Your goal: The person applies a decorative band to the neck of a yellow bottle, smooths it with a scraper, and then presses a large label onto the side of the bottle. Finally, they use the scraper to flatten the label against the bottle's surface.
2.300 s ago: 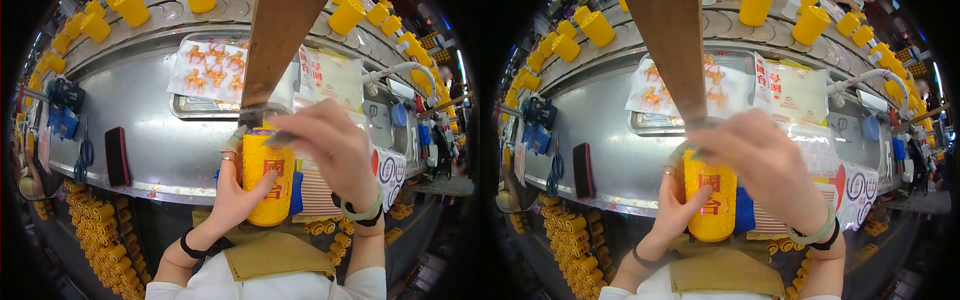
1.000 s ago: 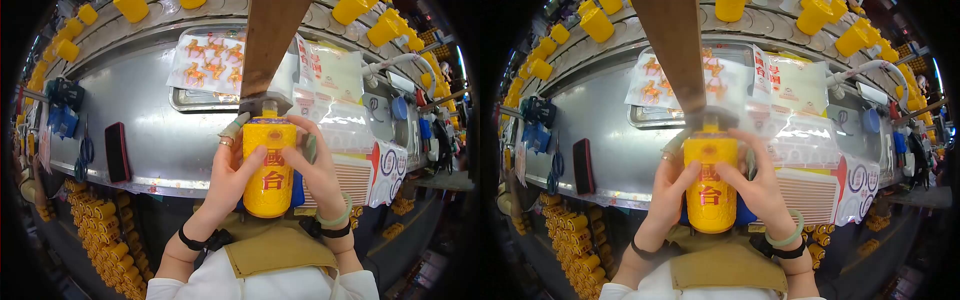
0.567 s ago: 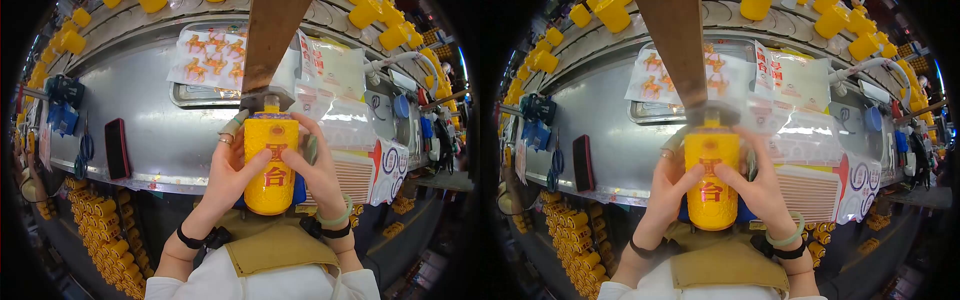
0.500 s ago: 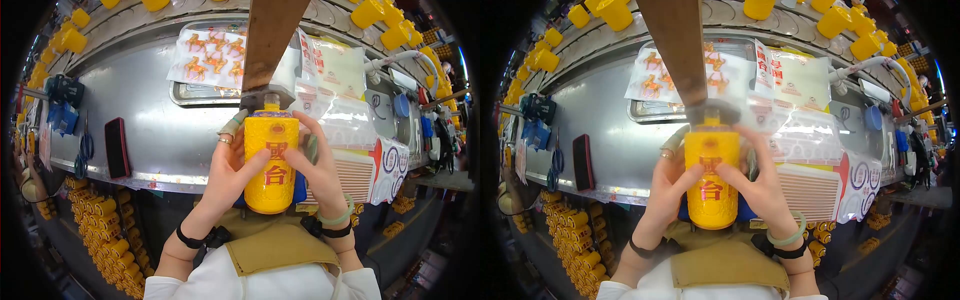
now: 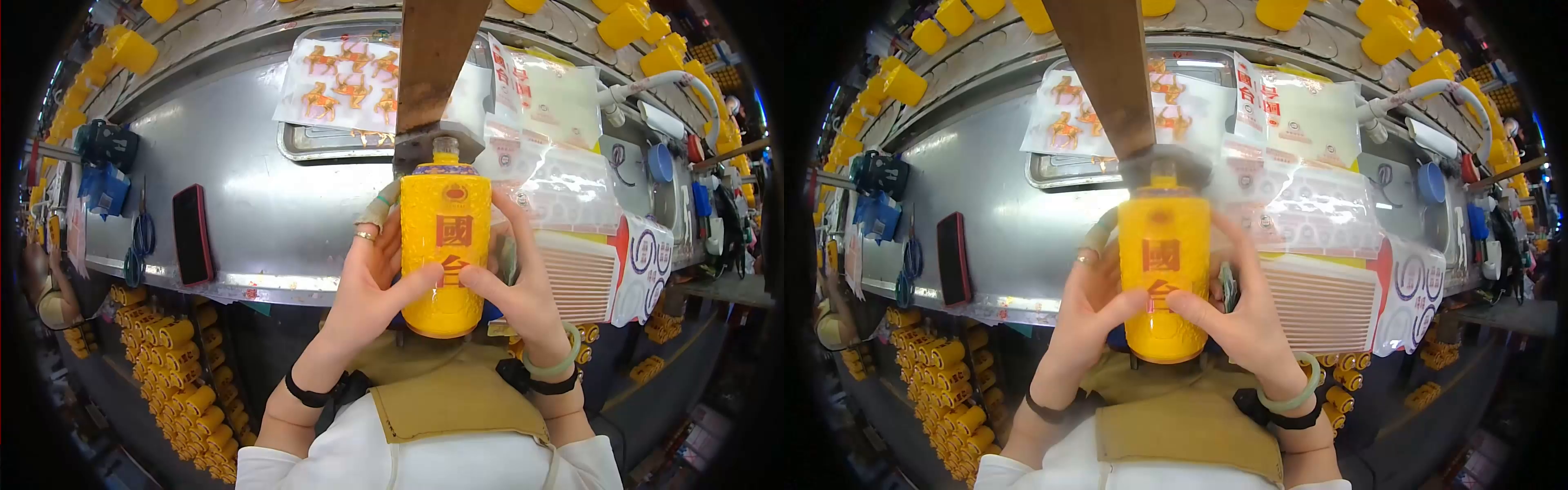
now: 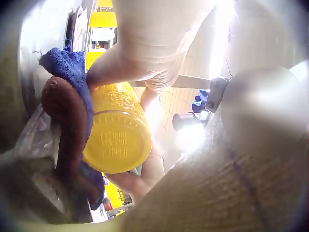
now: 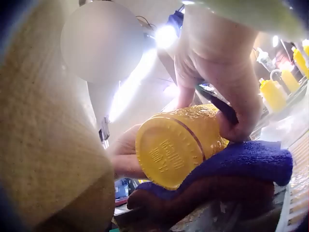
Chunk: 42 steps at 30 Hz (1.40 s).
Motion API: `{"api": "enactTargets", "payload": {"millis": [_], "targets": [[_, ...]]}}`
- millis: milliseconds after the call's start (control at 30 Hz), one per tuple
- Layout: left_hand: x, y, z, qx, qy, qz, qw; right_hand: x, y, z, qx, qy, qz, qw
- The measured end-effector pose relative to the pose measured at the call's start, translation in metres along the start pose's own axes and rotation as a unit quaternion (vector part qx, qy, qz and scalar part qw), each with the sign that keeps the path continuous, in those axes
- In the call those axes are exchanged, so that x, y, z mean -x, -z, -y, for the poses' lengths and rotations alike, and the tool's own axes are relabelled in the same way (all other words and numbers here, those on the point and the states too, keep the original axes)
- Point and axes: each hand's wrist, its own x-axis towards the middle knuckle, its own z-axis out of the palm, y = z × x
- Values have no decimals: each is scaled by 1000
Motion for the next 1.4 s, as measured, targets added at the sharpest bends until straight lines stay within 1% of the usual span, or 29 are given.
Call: {"api": "enactTargets", "payload": {"millis": [33, 167, 267, 333, 433, 567, 633, 667, 700, 767, 800, 833, 867, 900, 933, 967, 1033, 1067, 1100, 1167, 1200, 1233, 1300, 1333, 1367, 1400], "targets": [[-1, 0, -1, 8, 0, 0, 1000, 0, 0, 0, 20, 9, 3, 1000], [-1, -1, 1, 5, -2, -3, 1000, 1, -2, 2, 7, 5, -7, 1000], [0, -1, 0, -2, -2, -2, 1000, 1, -2, 4, 23, -10, -5, 1000], [0, 0, 2, -2, -5, 1, 1000, 0, -2, -1, -18, 1, -2, 1000], [-1, 0, 3, 0, -6, 3, 1000, 1, 2, -1, -5, -7, 7, 1000], [0, 1, 2, 4, -7, 11, 1000, -2, 5, 18, -22, 10, 21, 999], [-1, 5, 4, 24, -10, 15, 1000, -3, 15, 31, 19, -30, -10, 999], [-2, 7, 6, 45, -15, 19, 999, -4, 16, 35, 13, -12, -21, 1000], [-2, 7, 6, 45, -15, 19, 999, -6, 15, 41, 12, -13, -21, 1000], [-1, 9, 8, 35, -23, 19, 999, -9, 9, 49, 133, 127, -63, 981], [-1, 8, 8, 35, -23, 18, 999, -13, 3, 47, 118, 201, -87, 969], [-2, 7, 10, 48, -27, 13, 998, -15, 5, 51, 118, 201, -87, 969], [-2, 6, 10, 60, -31, 8, 998, -18, 8, 59, 252, 299, -54, 919], [-2, 7, 11, 60, -32, 8, 998, -19, 11, 64, 378, 388, -21, 840], [-1, 7, 12, 56, -35, 6, 998, -15, 12, 65, 438, 416, 1, 797], [-1, 7, 13, 52, -39, 5, 998, -12, 11, 64, 438, 416, 0, 797], [-2, 5, 10, 65, -35, 5, 997, 0, 6, 62, 497, 490, 85, 712], [-2, 3, 9, 80, -32, 4, 996, 7, 5, 51, 474, 509, 87, 713], [-2, 2, 8, 80, -31, 6, 996, 15, 4, 51, 475, 508, 86, 713], [-1, 1, 4, 51, -26, 7, 998, 28, 4, 52, 425, 489, 146, 748], [-1, -2, 4, 53, -25, 1, 998, 28, 6, 58, 435, 483, 147, 745], [-2, -3, 5, 53, -25, 4, 998, 24, 7, 58, 436, 483, 144, 745], [-1, -3, 5, 61, -22, -6, 998, 12, 10, 56, 455, 494, 54, 739], [-1, -1, 7, 59, -23, -4, 998, 6, 14, 46, 449, 514, 54, 729], [0, 3, 10, 49, -24, -2, 999, 11, 14, 47, 449, 516, 51, 728], [0, 4, 11, 40, -25, -2, 999, 19, 13, 46, 419, 506, 88, 749]]}}
